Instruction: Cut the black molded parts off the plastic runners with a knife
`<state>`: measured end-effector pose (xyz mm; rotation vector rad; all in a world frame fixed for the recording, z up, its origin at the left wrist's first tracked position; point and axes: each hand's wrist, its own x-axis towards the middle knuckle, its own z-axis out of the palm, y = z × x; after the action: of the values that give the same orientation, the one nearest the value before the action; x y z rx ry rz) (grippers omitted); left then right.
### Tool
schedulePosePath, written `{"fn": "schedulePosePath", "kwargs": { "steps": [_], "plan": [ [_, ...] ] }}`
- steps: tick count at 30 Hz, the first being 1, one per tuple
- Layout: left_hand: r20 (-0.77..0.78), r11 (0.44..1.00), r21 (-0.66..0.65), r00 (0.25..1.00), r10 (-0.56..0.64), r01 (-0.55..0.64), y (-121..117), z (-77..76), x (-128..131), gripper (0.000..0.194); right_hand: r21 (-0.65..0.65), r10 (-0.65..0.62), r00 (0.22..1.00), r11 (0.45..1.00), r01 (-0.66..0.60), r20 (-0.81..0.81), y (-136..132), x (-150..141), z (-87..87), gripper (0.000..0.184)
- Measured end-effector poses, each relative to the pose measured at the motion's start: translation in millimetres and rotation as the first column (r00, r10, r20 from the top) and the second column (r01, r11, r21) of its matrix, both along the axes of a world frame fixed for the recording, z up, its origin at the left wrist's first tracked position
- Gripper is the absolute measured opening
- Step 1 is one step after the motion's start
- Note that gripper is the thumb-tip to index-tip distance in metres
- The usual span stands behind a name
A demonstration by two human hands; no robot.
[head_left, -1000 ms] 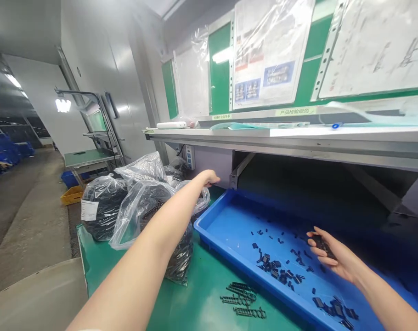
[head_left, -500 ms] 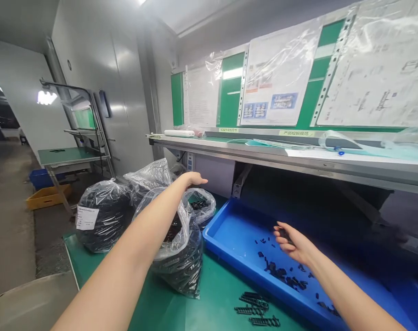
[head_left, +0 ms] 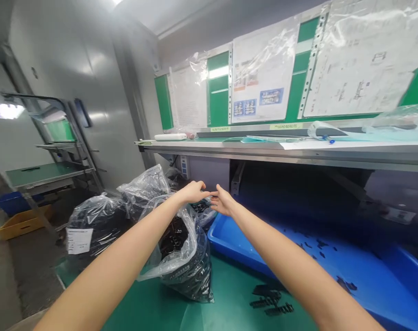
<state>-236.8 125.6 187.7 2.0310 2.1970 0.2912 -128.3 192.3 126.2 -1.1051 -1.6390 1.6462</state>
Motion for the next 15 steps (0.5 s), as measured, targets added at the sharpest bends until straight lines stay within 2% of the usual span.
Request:
{"fn": "schedulePosePath", "kwargs": {
  "steps": [2,4,8,10,12,15],
  "plan": [
    [-0.018,0.999,-0.032,0.999,-0.039,0.038,1,-4.9,4,0.041,-0.012,-0.040,0.996,0.999,0.041,0.085,6,39,-4.7,0.027],
    [-0.034,0.993,-0.081,0.995,-0.090,0.087,4,-10.6,14,0.045,-0.032,-0.085,0.975,0.995,0.094,0.204,11,91,-9.5,0.024],
    [-0.042,0.941,-0.223,0.962,-0.269,0.253,17,-30.3,49,0.050,-0.126,-0.137,0.856,0.965,0.228,0.498,3,205,-24.1,0.019],
    [-0.026,0.893,-0.315,0.937,-0.348,0.322,26,-47.4,73,0.053,-0.162,-0.141,0.793,0.943,0.289,0.593,-8,256,-34.5,0.020],
    [-0.008,0.846,-0.412,0.927,-0.375,0.339,36,-68.8,100,0.054,-0.170,-0.154,0.753,0.927,0.335,0.640,-21,297,-46.1,0.019],
    [0.018,0.788,-0.531,0.934,-0.357,0.312,46,-103.9,138,0.039,-0.138,-0.208,0.762,0.922,0.363,0.613,-38,335,-65.3,0.021]
  ]
}}
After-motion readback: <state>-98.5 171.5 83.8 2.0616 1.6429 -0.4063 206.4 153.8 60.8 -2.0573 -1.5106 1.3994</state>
